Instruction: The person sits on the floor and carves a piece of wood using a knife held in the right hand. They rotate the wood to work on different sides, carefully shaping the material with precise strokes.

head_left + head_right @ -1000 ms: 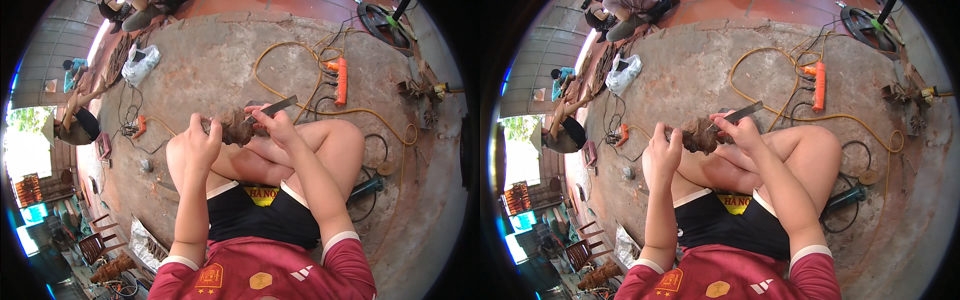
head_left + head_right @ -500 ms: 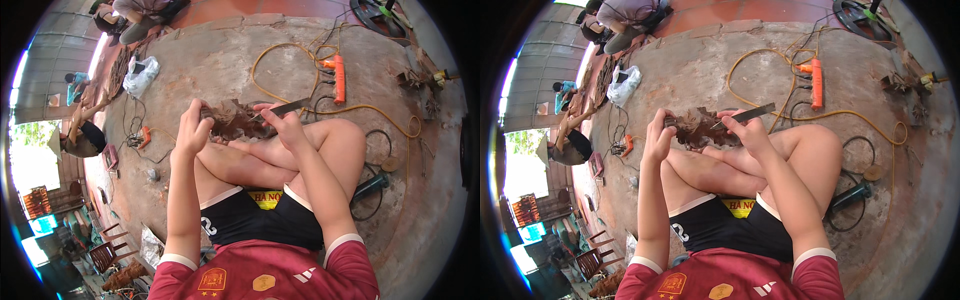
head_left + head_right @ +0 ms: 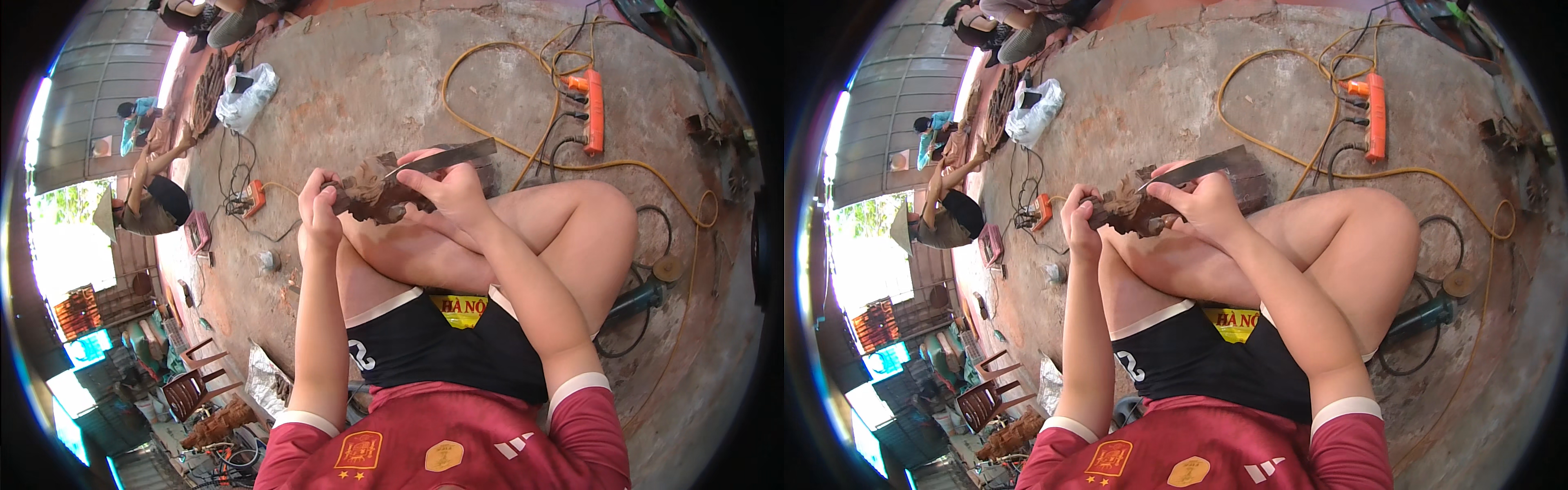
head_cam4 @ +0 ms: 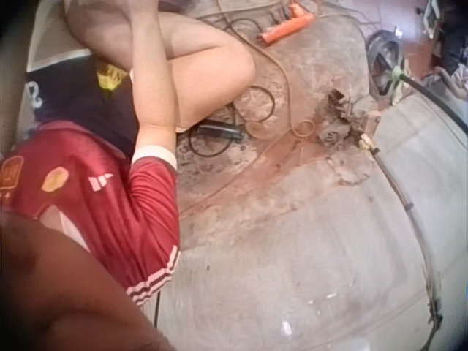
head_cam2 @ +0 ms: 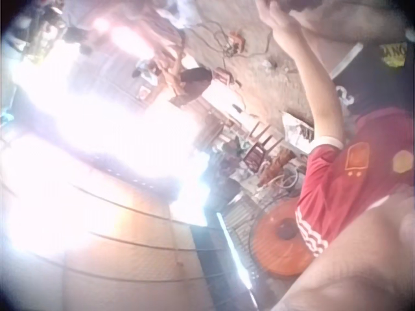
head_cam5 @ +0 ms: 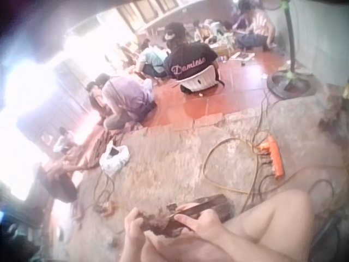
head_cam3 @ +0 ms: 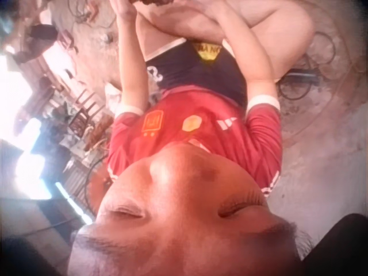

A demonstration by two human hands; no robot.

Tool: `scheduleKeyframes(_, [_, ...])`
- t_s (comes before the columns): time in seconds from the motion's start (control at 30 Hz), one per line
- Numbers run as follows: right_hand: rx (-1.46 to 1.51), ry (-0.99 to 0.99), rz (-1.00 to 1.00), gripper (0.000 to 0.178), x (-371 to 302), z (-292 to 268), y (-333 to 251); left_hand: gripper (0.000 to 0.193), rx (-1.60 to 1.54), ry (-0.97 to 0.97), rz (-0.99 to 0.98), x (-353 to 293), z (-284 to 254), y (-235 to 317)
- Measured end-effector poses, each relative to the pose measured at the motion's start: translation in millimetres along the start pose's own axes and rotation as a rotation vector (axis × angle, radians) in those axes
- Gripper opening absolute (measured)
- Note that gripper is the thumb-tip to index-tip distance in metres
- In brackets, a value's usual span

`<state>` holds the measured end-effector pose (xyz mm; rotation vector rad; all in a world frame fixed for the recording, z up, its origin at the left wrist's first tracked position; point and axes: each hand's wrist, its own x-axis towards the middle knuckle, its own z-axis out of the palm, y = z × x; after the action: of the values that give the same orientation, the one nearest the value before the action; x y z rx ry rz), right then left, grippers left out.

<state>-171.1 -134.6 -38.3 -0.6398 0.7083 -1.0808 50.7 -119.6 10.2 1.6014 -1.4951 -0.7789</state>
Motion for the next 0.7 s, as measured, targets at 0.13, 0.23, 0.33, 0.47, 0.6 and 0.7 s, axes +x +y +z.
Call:
scheduleKeyframes(0.13, [-0.101,0.002,-0.032,0.023,-6,4,14,0.034,0.087,0.058,0.002,-22,10,15])
scheduleKeyframes(0.23, [-0.210,0.045,-0.070,0.026,-13,6,21,0.034,0.198,0.099,-0.092,-38,13,30])
scheduleKeyframes(0.33, [-0.296,0.072,-0.082,0.028,-17,11,24,0.035,0.295,0.114,-0.033,-50,15,29])
scheduleKeyframes(0.47, [-0.370,0.088,-0.116,0.029,-25,13,19,0.036,0.275,0.173,0.173,-68,32,39])
scheduleKeyframes(0.6, [-0.462,0.067,-0.165,0.028,-33,9,14,0.034,0.222,0.218,0.030,-81,37,36])
scheduleKeyframes(0.7, [-0.411,0.050,-0.049,0.026,-41,10,5,0.033,0.304,0.262,0.236,-81,42,33])
